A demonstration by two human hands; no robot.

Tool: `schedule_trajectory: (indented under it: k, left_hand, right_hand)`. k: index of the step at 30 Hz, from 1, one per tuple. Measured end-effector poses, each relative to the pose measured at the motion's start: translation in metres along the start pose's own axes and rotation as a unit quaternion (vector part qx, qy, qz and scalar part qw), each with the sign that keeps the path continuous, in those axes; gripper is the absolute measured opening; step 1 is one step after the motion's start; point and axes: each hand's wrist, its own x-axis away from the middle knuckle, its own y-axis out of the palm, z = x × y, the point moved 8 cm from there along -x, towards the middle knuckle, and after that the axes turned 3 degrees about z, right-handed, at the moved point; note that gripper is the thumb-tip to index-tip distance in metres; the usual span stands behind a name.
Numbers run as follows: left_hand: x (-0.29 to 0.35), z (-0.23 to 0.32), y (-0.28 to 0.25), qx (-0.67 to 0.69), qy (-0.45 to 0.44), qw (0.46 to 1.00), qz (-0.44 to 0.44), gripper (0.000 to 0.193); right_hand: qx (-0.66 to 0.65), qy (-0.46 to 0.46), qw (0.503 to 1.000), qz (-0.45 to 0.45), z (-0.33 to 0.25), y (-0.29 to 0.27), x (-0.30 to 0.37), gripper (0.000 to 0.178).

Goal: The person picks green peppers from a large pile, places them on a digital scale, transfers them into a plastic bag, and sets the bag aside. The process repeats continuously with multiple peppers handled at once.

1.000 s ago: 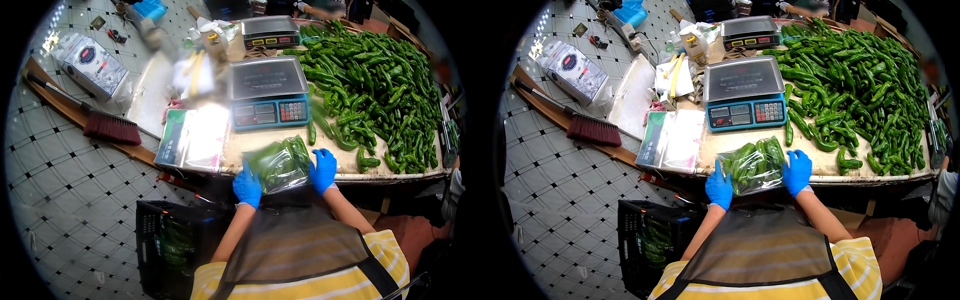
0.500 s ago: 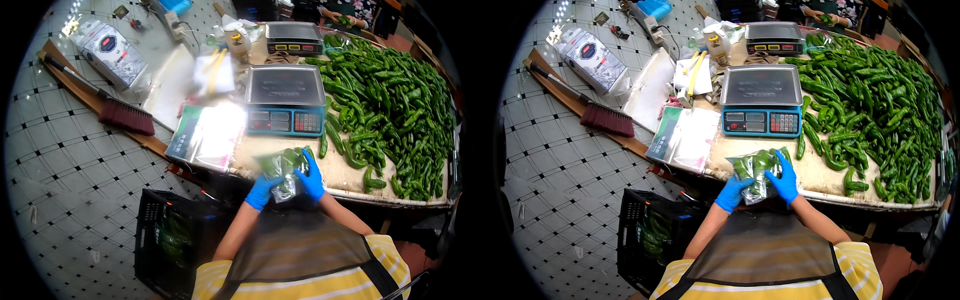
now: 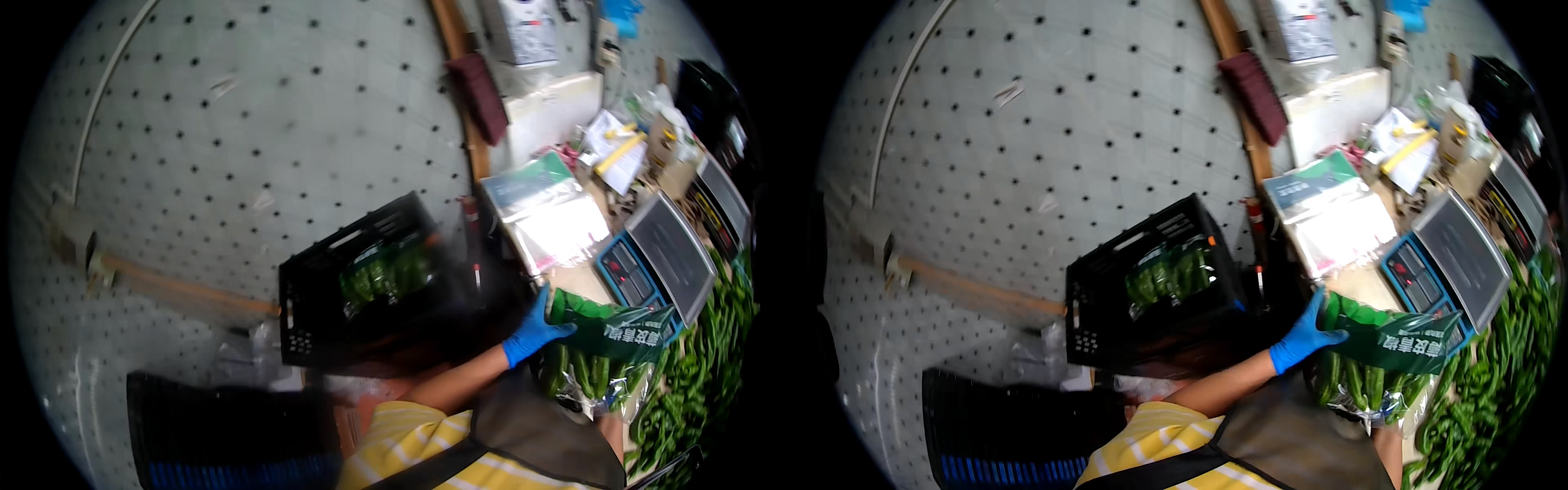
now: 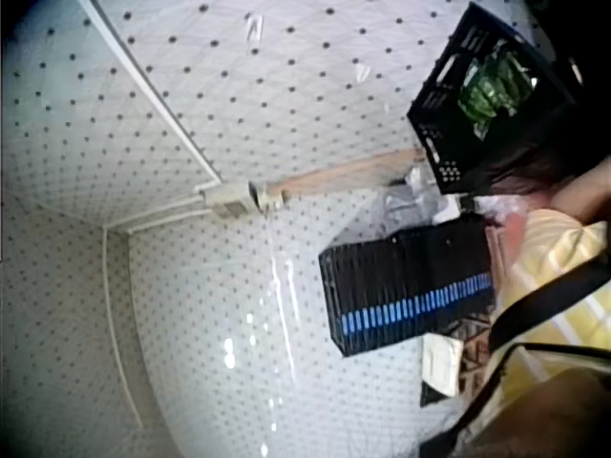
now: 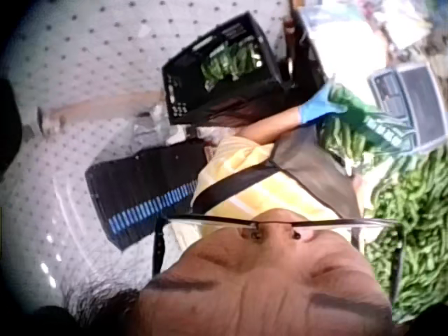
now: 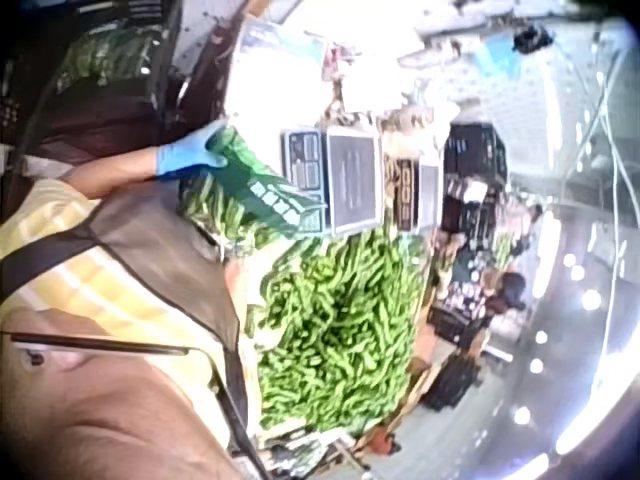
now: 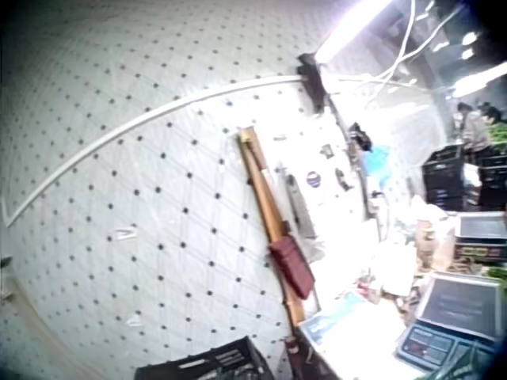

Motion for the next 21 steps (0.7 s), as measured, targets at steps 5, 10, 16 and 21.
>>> schedule_trajectory:
  k: [5, 10, 16, 21]
  left_hand:
    - [0.066, -0.073, -0.076, 0.505, -0.261, 0.813, -0.129, 0.07]
    - [0.088, -0.051, -0.216, 0.516, -0.202, 0.831, 0.049, 0.063]
    - [0.128, -0.005, -0.453, 0.471, -0.178, 0.83, 0.24, 0.049]
    - [0.159, -0.041, -0.64, 0.433, -0.155, 0.827, 0.323, 0.052]
  right_hand:
    - [0.092, 0.08, 0.984, -0.129, 0.032, 0.113, -0.05, 0.049]
    - [0.166, 0.138, 0.951, -0.221, 0.09, 0.233, -0.085, 0.046]
    - [0.236, 0.156, 0.918, -0.278, 0.157, 0.332, -0.081, 0.04]
    - [0.279, 0.182, 0.923, -0.192, 0.192, 0.321, -0.087, 0.043]
